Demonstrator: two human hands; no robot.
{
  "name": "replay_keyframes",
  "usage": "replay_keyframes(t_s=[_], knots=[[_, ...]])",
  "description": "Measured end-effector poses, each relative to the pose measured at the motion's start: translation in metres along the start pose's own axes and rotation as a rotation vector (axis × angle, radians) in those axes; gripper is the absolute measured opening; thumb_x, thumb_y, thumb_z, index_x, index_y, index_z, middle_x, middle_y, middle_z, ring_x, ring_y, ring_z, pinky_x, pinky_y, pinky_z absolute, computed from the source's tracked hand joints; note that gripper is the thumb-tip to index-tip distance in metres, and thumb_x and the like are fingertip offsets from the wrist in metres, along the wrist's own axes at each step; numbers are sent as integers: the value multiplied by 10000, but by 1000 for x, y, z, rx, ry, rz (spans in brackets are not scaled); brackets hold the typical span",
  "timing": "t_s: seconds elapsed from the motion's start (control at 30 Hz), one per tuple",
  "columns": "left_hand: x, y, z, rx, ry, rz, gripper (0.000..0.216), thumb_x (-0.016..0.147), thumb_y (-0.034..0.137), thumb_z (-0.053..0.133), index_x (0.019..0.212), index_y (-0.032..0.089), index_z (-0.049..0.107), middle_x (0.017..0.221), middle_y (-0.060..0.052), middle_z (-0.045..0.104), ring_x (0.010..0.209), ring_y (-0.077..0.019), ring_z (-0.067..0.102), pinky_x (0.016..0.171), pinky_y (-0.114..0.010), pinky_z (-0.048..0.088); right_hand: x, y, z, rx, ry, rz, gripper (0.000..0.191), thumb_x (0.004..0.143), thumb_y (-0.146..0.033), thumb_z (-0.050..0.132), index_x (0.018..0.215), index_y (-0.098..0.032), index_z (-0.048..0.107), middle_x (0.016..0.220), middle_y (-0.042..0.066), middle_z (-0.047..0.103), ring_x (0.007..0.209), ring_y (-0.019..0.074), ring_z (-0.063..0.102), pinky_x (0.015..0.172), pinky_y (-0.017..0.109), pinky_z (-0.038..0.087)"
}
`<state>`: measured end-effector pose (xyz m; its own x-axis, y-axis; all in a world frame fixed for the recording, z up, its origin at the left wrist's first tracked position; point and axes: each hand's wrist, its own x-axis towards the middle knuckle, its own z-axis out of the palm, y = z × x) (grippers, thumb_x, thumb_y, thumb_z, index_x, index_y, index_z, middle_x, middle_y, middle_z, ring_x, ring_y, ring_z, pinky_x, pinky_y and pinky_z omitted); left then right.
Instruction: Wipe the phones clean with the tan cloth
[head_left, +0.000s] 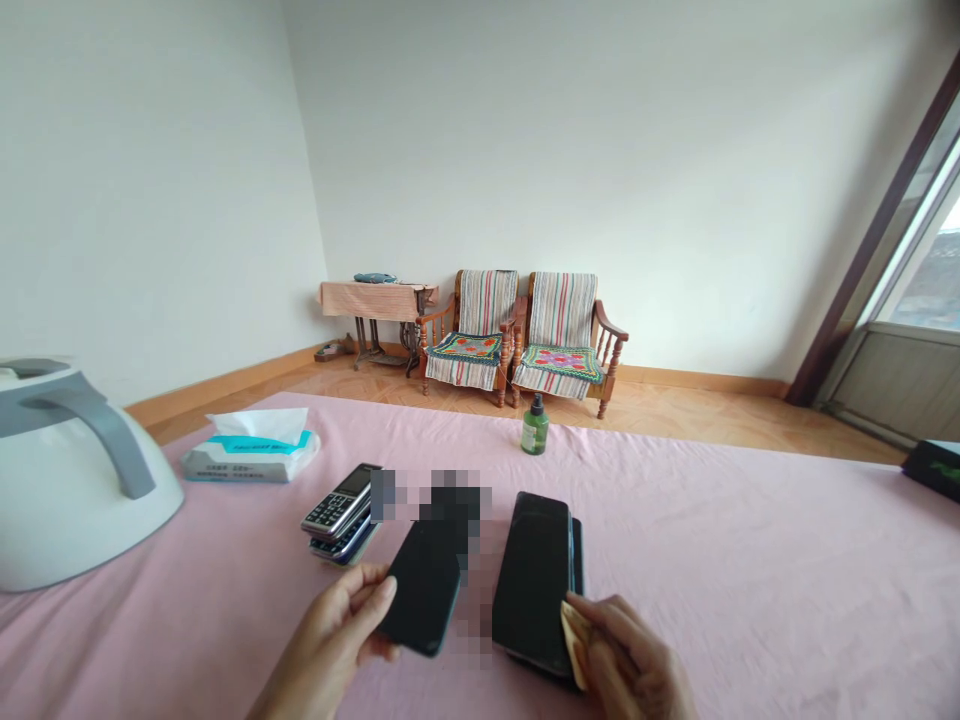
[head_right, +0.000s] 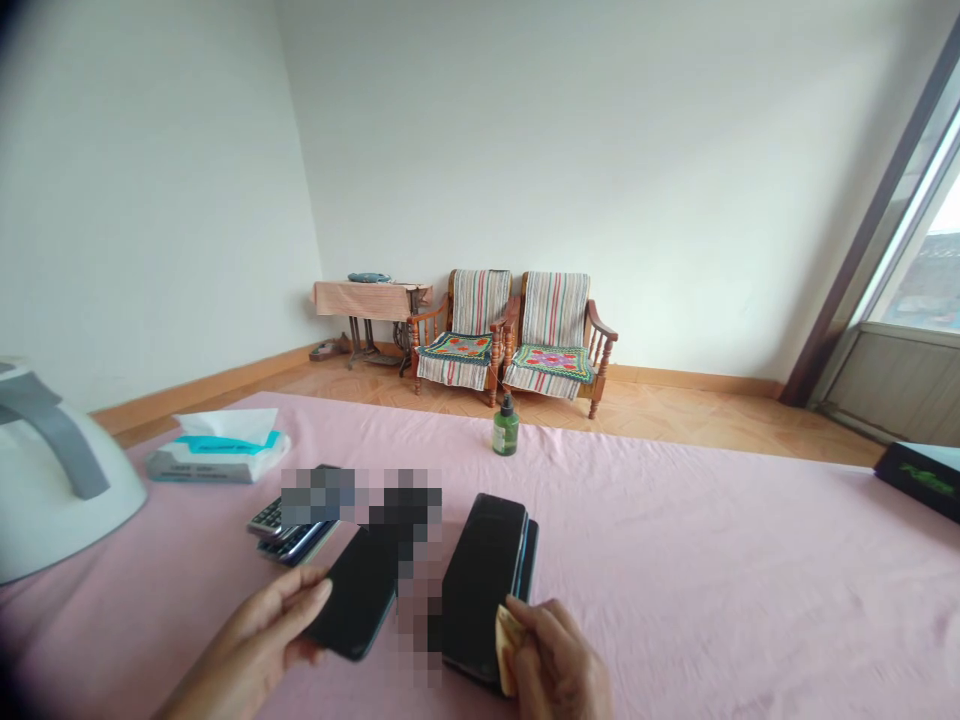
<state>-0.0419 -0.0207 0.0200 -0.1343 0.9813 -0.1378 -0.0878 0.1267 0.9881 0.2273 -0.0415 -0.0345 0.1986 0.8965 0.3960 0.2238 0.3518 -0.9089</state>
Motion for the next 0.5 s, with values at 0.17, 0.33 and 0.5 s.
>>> replay_keyframes(t_s=[0.17,0.33,0.5], knots=[[6,-4,-18,38,40,-20,489,553,530,800,812,138,661,728,-64,689,670,-229,660,486,-256,513,0,0,-2,7,-23,5,439,834,-558,530,941,-189,741,713,64,608,580,154,579,536,224,458],[9,-17,-25,20,87,-23,533,522,508,824,875,137,678,837,-97,720,769,-277,685,538,-295,563,-1,1,-2,9,-24,26,438,836,-561,531,937,-188,737,722,59,601,579,148,567,538,224,452],[6,-16,-30,11,109,-47,550,495,468,847,901,130,698,876,-108,731,851,-315,685,602,-330,587,-1,0,-3,-1,-36,43,464,831,-582,526,950,-183,731,735,60,601,593,148,560,558,227,451]])
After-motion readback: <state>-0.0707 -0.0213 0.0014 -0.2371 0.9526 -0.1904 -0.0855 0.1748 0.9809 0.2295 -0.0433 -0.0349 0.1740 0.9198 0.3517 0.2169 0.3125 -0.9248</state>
